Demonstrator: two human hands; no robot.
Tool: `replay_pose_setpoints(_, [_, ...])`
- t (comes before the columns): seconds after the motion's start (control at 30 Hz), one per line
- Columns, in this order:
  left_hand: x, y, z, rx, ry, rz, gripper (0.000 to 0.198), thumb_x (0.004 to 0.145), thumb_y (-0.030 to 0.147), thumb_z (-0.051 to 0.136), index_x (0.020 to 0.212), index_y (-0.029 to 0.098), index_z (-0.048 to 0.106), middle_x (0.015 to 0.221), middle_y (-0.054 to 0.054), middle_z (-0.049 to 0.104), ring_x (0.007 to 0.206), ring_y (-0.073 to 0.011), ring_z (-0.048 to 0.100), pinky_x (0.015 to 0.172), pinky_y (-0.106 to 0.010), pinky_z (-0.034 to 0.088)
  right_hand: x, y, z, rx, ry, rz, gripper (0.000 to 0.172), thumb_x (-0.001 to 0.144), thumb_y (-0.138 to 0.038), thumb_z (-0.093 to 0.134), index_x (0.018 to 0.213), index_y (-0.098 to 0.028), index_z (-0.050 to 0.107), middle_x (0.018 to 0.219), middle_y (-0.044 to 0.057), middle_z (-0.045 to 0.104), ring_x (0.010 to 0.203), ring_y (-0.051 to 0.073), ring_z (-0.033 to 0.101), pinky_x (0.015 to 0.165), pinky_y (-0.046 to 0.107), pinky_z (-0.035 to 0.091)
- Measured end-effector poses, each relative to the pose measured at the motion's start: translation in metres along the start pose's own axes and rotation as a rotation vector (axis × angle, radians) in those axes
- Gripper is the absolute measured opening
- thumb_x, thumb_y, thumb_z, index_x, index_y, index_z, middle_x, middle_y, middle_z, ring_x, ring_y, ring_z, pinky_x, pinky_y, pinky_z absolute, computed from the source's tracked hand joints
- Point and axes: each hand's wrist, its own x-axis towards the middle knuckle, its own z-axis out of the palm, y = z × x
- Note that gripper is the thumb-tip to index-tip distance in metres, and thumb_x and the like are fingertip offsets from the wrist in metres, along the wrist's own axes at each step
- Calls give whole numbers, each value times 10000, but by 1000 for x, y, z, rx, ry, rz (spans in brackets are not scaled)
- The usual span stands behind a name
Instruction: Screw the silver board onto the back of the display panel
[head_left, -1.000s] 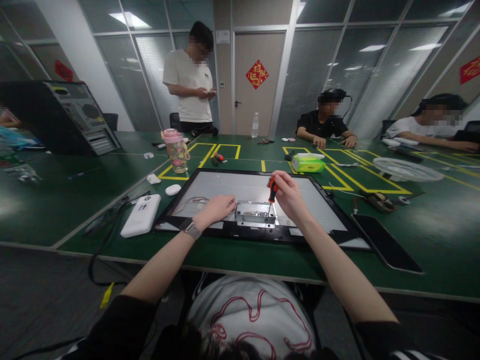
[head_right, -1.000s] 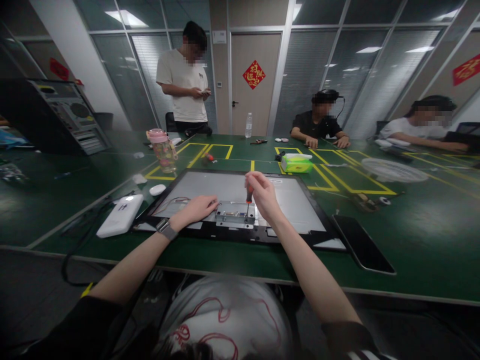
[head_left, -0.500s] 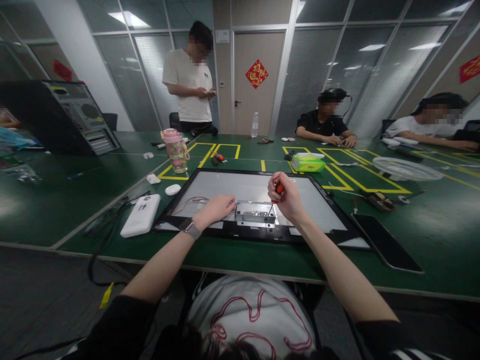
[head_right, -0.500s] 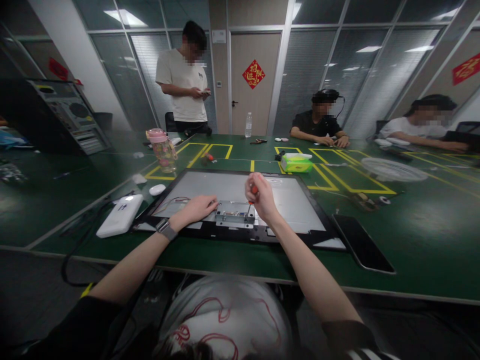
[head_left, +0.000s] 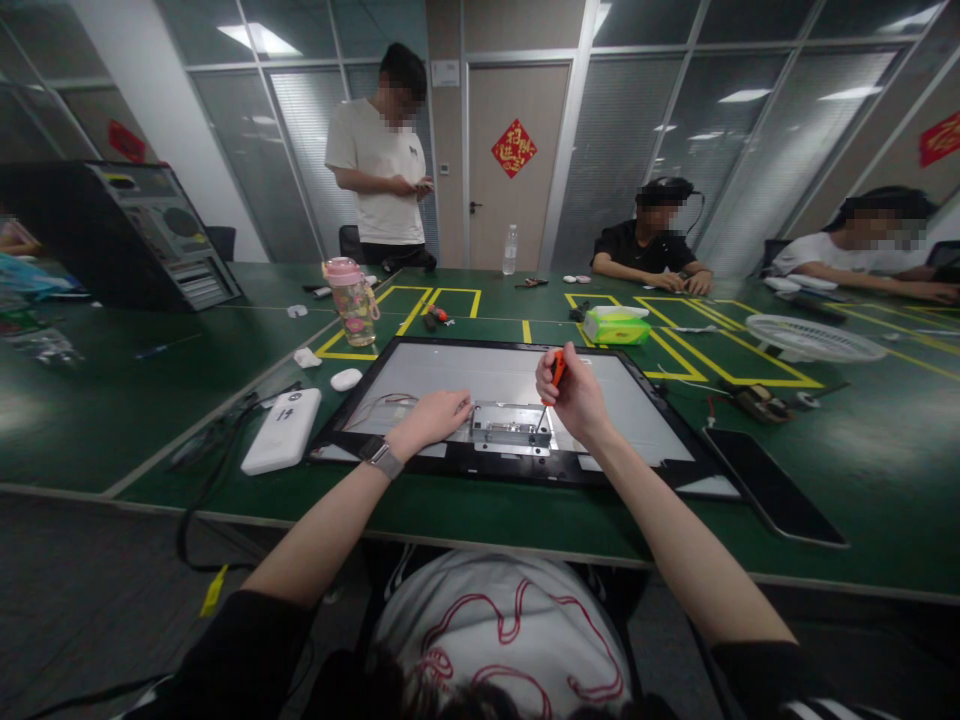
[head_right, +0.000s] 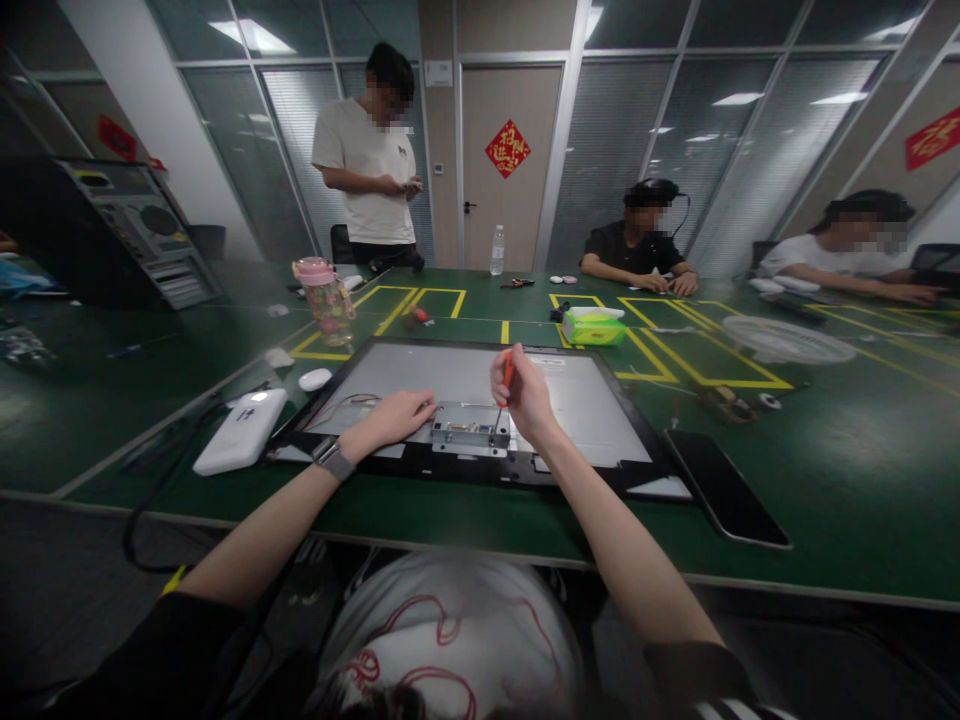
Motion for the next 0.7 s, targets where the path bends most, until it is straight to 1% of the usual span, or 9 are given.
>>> replay_pose_setpoints(0.1, [0, 0, 0, 5, 0, 4, 328, 957, 384, 330, 943, 196, 598, 885, -84, 687, 792, -219, 641, 661, -281, 422, 0, -1, 0, 9, -16, 9, 388, 813, -585, 576, 727, -215, 499, 485, -78, 347, 368, 58, 212, 356, 192, 131])
replay_pose_setpoints(0.2, [0, 0, 0, 12, -7, -5, 322, 957, 374, 334, 949, 194, 601, 887, -84, 687, 801, -220, 643, 670, -282, 425, -2, -1, 1, 26, -44, 4, 337, 801, -563, 594, 803, -241, 496, 453, -96, 332, 358, 65, 176, 365, 191, 100])
replay_pose_setpoints(0.27, [0, 1, 0, 14, -9, -10, 322, 958, 371, 333, 957, 194, 602, 893, -87, 689, 808, -221, 644, 677, -283, 428, -2, -1, 1, 42, -64, 2, 322, 791, -535, 618, 803, -244, 483, 452, -98, 341, 359, 65, 183, 368, 189, 103])
replay_pose_setpoints(0.4, [0, 0, 1, 7, -3, -2, 318, 958, 375, 336, 960, 199, 600, 897, -86, 691, 810, -222, 644, 679, -284, 428, -2, 0, 2, 43, -78, -10, 351, 795, -506, 629, 711, -224, 437, 467, -84, 388, 360, 59, 217, 364, 191, 120])
replay_pose_setpoints(0.57, [0, -1, 1, -1, -1, -3, 325, 959, 389, 335, 956, 200, 599, 894, -84, 691, 809, -222, 644, 683, -284, 429, -1, 1, 3, -6, -32, -9, 418, 843, -576, 546, 675, -203, 457, 509, -51, 438, 369, 58, 280, 364, 200, 177])
replay_pose_setpoints(0.7, [0, 0, 0, -1, 1, -5, 317, 957, 381, 337, 952, 199, 596, 894, -82, 687, 811, -228, 644, 675, -289, 427, 0, 3, 1, 8, -26, 2, 448, 843, -615, 522, 693, -194, 488, 501, -56, 409, 371, 48, 261, 370, 191, 165])
